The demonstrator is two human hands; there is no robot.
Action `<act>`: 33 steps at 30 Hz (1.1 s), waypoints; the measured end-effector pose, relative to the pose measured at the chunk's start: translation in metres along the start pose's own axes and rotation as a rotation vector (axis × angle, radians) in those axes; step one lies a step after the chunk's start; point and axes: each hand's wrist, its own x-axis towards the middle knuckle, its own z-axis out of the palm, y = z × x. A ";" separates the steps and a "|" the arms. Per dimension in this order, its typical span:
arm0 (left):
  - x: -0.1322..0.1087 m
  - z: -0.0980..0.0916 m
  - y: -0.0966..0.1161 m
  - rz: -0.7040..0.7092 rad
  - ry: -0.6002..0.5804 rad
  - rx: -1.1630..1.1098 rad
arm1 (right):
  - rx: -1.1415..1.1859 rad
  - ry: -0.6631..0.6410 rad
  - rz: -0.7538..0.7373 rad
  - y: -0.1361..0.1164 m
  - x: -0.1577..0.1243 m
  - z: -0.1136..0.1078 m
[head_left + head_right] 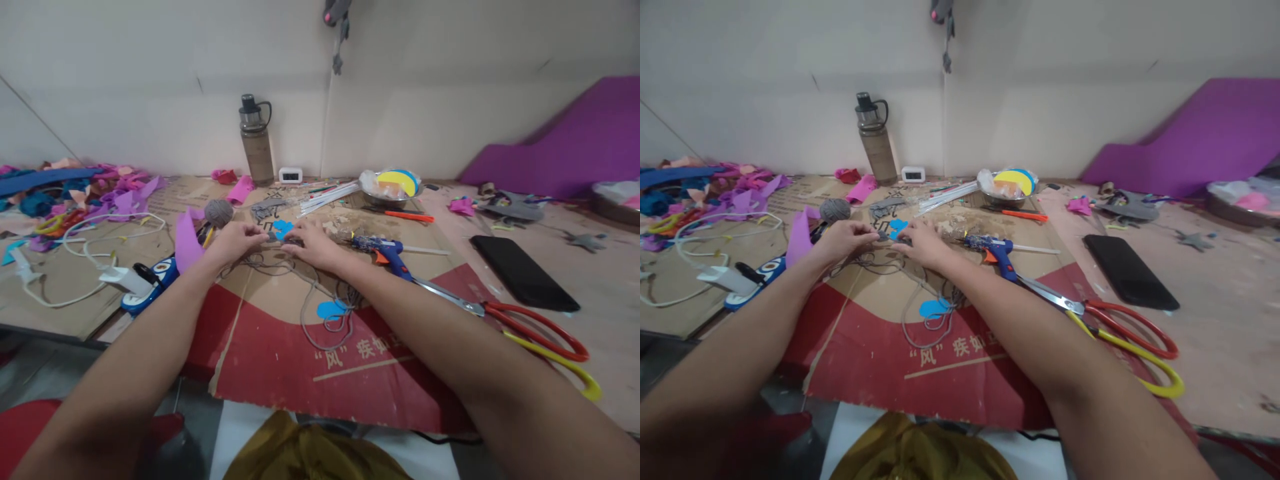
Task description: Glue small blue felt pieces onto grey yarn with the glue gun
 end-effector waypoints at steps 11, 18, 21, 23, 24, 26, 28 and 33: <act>-0.009 -0.013 0.008 0.639 0.317 0.009 | 0.324 0.270 -0.087 -0.007 -0.004 -0.018; -0.032 -0.024 0.025 1.152 0.499 0.146 | 0.245 0.535 -0.388 -0.016 -0.031 -0.037; -0.036 -0.023 0.024 1.216 0.482 0.152 | 0.187 0.565 -0.404 -0.016 -0.040 -0.042; -0.036 -0.022 0.021 1.232 0.471 0.148 | 0.161 0.576 -0.400 -0.015 -0.045 -0.045; -0.036 -0.022 0.020 1.236 0.470 0.144 | 0.154 0.579 -0.399 -0.015 -0.047 -0.046; -0.037 -0.020 0.018 1.240 0.475 0.135 | 0.148 0.578 -0.394 -0.016 -0.050 -0.048; -0.037 -0.019 0.017 1.246 0.486 0.130 | 0.144 0.579 -0.391 -0.017 -0.051 -0.049; -0.038 -0.019 0.017 1.253 0.548 0.148 | 0.102 0.575 -0.405 -0.018 -0.054 -0.046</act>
